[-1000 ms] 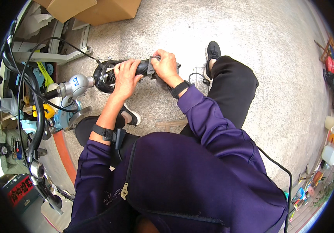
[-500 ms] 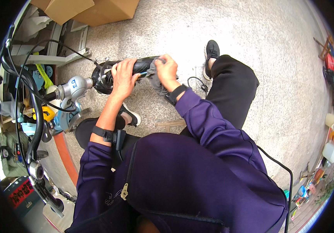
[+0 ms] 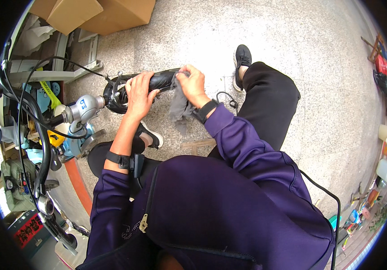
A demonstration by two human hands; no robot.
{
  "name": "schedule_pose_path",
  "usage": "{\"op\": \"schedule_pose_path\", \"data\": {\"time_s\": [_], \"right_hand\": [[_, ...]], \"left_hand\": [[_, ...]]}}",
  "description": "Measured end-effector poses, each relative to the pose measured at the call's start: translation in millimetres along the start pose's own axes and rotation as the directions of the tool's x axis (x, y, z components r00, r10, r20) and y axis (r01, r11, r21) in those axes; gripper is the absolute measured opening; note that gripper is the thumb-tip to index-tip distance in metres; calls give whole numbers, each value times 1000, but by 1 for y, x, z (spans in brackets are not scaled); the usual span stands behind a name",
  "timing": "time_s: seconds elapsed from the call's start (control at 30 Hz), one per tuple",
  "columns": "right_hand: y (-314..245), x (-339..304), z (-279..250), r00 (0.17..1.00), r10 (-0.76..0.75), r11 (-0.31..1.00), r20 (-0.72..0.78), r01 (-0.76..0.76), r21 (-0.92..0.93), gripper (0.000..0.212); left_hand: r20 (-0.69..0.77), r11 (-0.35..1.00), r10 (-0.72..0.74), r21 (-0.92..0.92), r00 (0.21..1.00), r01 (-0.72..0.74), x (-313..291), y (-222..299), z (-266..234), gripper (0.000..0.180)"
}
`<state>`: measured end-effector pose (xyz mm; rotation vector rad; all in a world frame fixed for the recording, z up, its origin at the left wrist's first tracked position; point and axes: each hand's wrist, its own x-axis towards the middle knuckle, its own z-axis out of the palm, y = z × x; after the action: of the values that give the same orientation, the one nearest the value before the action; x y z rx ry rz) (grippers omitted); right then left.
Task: The person wipes the front wheel, fork, and handlebar area of a bicycle using a cloth. They rotate the wheel to access different sections and continue wiping the components throughout the clip.
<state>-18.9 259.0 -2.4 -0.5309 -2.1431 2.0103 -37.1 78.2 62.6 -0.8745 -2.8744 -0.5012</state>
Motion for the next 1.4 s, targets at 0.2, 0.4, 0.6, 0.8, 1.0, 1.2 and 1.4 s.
{"op": "schedule_pose_path", "data": {"time_s": [0.2, 0.4, 0.6, 0.8, 1.0, 1.2, 1.4], "right_hand": [[-7, 23, -28, 938, -124, 926, 323, 227, -302, 12], [-12, 28, -22, 834, -38, 951, 551, 200, -237, 13], [-15, 21, -18, 748, -150, 860, 646, 421, -287, 10], [-11, 9, -30, 717, -78, 874, 693, 383, -298, 11], [2, -5, -45, 745, -39, 808, 666, 415, -418, 12], [0, -5, -44, 800, -3, 882, 601, 285, -375, 12], [-4, 9, -24, 779, -27, 938, 626, 237, -254, 14]], "left_hand": [[57, 998, 13, -54, 998, -10, -6, 0, -6, 59], [138, 995, 57, -92, 989, -44, -15, -1, -12, 60], [174, 991, 65, -131, 983, -43, -20, -1, -17, 59], [212, 987, 86, -149, 973, -55, -23, 2, -24, 56], [183, 985, 103, -154, 978, -75, -25, -1, -22, 55], [197, 984, 110, -161, 974, -78, -26, -4, -21, 60], [181, 980, 120, -179, 976, -88, -26, -3, -21, 57]]}}
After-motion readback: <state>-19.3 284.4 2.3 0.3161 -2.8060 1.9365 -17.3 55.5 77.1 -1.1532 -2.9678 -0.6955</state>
